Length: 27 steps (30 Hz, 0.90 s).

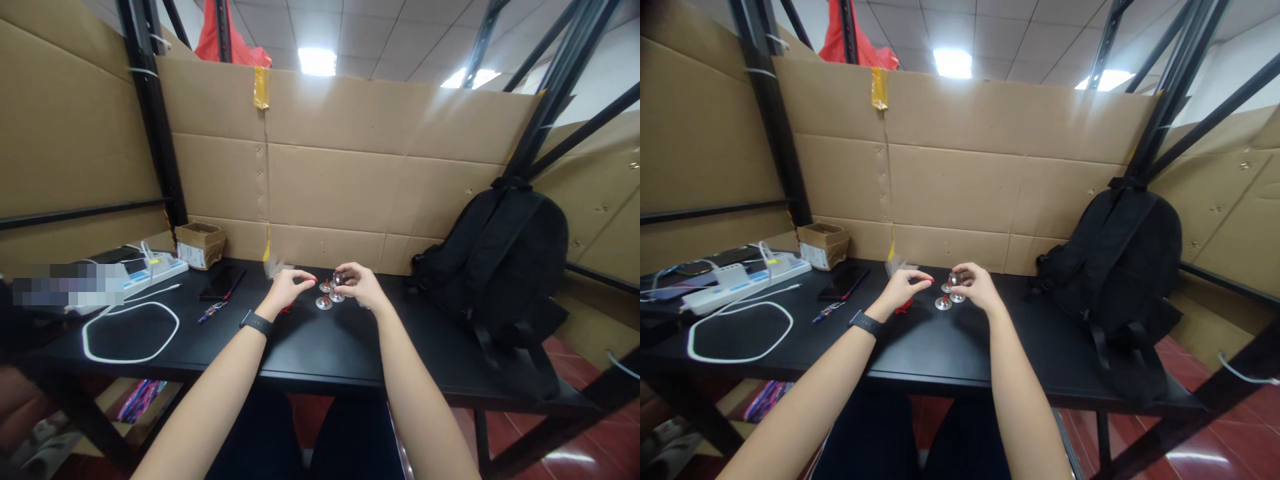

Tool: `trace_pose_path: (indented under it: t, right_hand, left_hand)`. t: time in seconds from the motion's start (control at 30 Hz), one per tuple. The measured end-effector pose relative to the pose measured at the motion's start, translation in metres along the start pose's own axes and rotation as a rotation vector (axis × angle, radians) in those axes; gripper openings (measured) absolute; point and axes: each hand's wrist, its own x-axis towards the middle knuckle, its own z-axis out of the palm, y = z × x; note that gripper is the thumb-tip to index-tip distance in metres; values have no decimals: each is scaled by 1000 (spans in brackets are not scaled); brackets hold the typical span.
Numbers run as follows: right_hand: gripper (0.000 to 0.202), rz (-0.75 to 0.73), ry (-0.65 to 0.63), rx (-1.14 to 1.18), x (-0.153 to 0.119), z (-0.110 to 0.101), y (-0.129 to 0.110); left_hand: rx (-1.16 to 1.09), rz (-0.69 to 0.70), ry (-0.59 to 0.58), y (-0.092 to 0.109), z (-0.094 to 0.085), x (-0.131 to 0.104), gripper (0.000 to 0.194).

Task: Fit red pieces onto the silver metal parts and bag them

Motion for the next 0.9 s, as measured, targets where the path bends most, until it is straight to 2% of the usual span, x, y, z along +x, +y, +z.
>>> trace_pose_path:
  t: [0.13, 0.23, 0.5, 0.9]
  right_hand:
    - [58, -70, 12, 141, 5, 44, -5]
    - [57, -97, 8, 193, 5, 59, -4]
    - [53, -83, 50, 178, 4, 60, -3]
    - [50, -40, 97, 156, 3, 62, 1]
  left_hand:
    - [-57, 6, 32, -1, 8, 1, 21]
    - [-72, 27, 89, -3, 11, 3, 18]
    - [-18, 47, 112, -7, 13, 3, 11]
    - [48, 50, 132, 1, 13, 0, 11]
